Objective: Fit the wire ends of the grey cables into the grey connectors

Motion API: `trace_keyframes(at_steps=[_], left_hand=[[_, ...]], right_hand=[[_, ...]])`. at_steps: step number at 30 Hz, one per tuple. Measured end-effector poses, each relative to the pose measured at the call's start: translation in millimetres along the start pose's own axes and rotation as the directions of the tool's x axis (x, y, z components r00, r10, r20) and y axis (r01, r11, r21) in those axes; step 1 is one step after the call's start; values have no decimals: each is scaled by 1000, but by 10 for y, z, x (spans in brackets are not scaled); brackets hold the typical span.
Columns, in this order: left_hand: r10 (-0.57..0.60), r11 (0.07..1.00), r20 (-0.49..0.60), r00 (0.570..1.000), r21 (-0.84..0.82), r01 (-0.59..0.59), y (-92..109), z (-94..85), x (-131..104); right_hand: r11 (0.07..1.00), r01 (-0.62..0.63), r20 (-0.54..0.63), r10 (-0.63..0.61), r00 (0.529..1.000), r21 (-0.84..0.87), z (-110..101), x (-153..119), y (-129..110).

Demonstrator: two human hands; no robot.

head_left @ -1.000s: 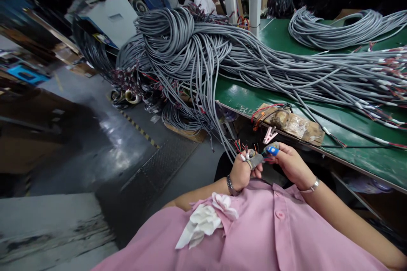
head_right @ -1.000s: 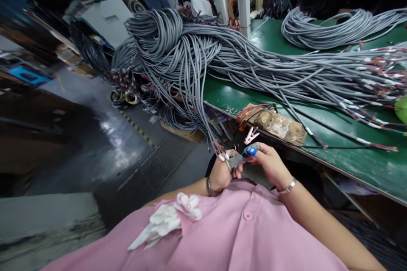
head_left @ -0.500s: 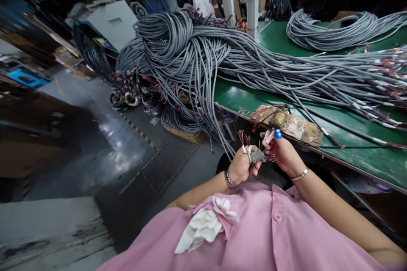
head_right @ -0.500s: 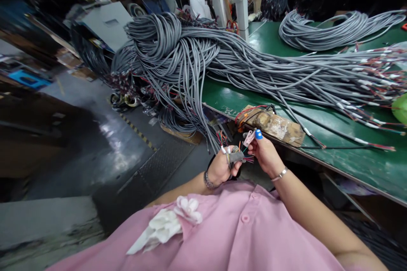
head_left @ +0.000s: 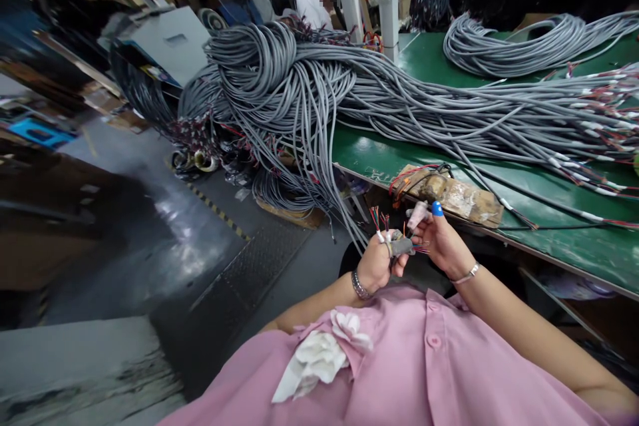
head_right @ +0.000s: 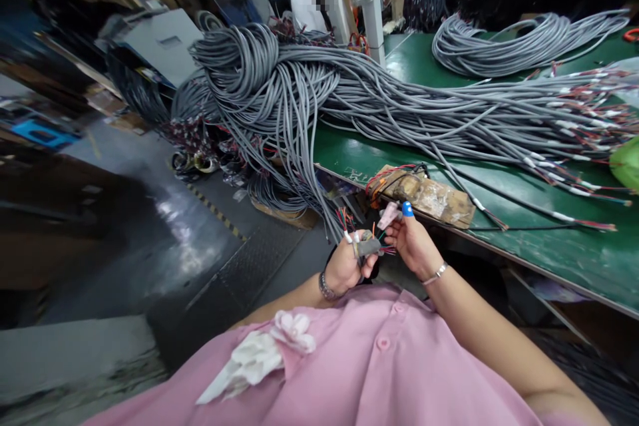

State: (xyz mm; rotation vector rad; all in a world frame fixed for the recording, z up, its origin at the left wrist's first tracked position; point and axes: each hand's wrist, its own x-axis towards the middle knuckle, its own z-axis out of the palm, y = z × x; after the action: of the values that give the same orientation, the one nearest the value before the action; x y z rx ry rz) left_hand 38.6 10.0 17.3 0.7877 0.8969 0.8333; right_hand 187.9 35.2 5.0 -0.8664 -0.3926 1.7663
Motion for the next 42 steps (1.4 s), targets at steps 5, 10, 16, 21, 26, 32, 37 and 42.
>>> trace_keyframes(at_steps=[5,10,16,21,26,32,37,42], left_hand=[[16,1000,-8,1000,11,-15,-23,3,-120],[74,997,-96,993,-13,-76,-9,56,-136],[101,992,-126,987,-60,-109,-17,97,-63],[108,993,-144,984,-40,-115,-27,104,-41],[90,996,-150,985,-15,-93,-11,111,-46],[70,997,-153,986,-17,-74,-32,131,-17],[87,996,-143,986,-12,-90,-61,111,-6],[120,992,-133,984,-21,-124,-56,84,-60]], right_hand=[[997,-69,94,70,993,-19,13,-38,-54],[993,45,46,-40,998,-105,42,-64,-50],[994,68,68,-62,996,-85,52,-75,-35],[976,157,38,-153,988,-148,58,-33,9],[851,352,-107,-422,900,-390,36,-11,74],[982,117,-33,-123,992,-147,99,57,5],[987,134,-96,-143,985,-89,110,107,-16],[985,136,-17,-138,990,-106,102,-11,14]])
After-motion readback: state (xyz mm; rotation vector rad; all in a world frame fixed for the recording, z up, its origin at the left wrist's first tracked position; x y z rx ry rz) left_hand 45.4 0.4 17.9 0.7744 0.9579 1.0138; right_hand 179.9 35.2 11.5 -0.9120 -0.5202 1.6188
